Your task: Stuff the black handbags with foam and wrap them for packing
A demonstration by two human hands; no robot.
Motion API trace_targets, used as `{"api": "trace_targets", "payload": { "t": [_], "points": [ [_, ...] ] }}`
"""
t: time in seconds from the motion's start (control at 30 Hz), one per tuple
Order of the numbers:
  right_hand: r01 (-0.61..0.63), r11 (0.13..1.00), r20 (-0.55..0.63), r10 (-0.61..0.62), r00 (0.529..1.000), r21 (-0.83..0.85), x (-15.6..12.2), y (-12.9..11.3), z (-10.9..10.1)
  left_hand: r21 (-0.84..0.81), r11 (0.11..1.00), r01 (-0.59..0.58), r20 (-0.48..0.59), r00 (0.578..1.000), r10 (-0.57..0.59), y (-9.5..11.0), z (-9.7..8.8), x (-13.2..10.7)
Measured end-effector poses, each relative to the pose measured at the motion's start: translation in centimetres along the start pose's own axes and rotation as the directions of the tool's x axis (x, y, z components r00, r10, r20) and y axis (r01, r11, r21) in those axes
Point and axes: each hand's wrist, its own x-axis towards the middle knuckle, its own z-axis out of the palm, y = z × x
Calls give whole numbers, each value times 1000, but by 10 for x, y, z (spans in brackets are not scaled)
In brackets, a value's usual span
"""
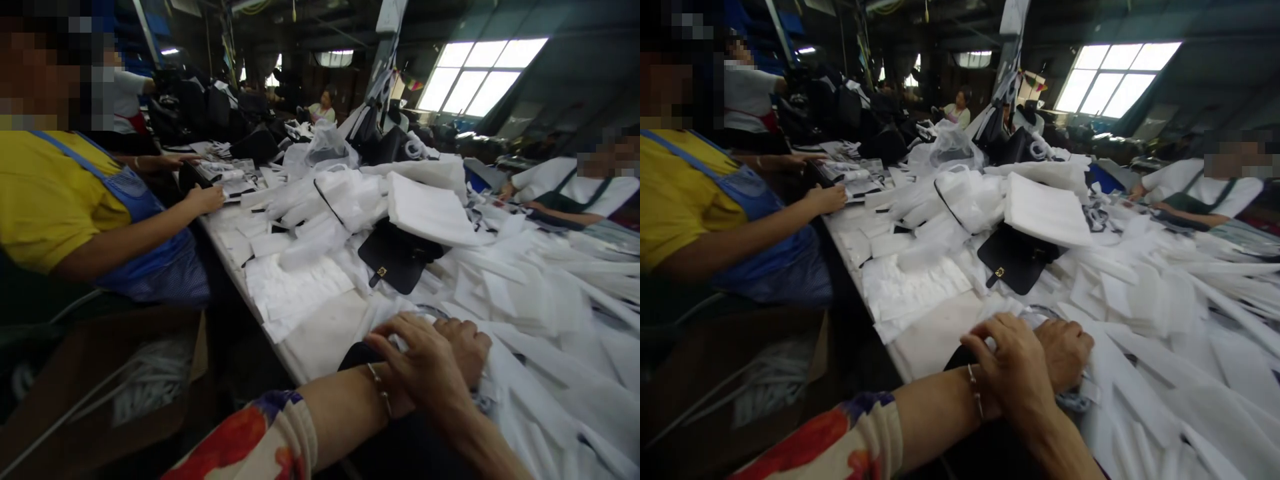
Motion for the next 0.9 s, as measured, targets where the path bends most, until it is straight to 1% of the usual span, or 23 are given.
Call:
{"api": "trace_targets", "payload": {
  "t": [0.03,0.07,0.1,0.13,0.2,0.27,0.33,0.43,0.5,0.57,0.67,0.77,0.8,0.9],
  "points": [
    [-22,1000,140,22,990,2,21,-8,14,11,1000,-13,-14,1000,13,1,-3,-1],
    [-36,999,285,44,958,-34,40,-15,29,20,999,-38,-21,999,39,1,-7,-2],
    [-19,995,392,58,918,-101,57,-21,44,26,997,-66,-22,998,67,1,-10,-3],
    [42,984,464,43,885,-171,71,-25,58,31,996,-83,-25,996,83,1,-13,-4],
    [189,953,546,-30,837,-236,90,-32,84,48,996,-78,-37,996,80,0,-17,-5],
    [281,928,581,-92,809,-244,98,-37,104,68,996,-54,-65,996,58,0,-19,-7],
    [318,916,600,-114,792,-246,97,-43,119,78,995,-68,-88,993,75,0,-19,-9],
    [358,902,618,-142,773,-241,93,-47,134,56,995,-87,-92,992,92,-2,-16,-10],
    [376,899,625,-164,763,-224,94,-45,140,36,997,-69,-82,994,72,-3,-14,-11],
    [379,901,625,-173,762,-212,99,-41,142,21,998,-61,-74,995,62,-5,-12,-10],
    [347,910,601,-149,785,-228,107,-34,138,-3,996,-86,-83,993,85,-6,-13,-9],
    [311,919,584,-116,804,-245,106,-30,129,-27,996,-80,-64,995,78,-5,-16,-9],
    [303,922,581,-113,806,-241,105,-30,127,-27,998,-51,-55,997,50,-4,-17,-8],
    [283,934,561,-117,820,-219,103,-25,125,-61,996,-63,-47,997,61,-6,-14,-5]
  ]
}}
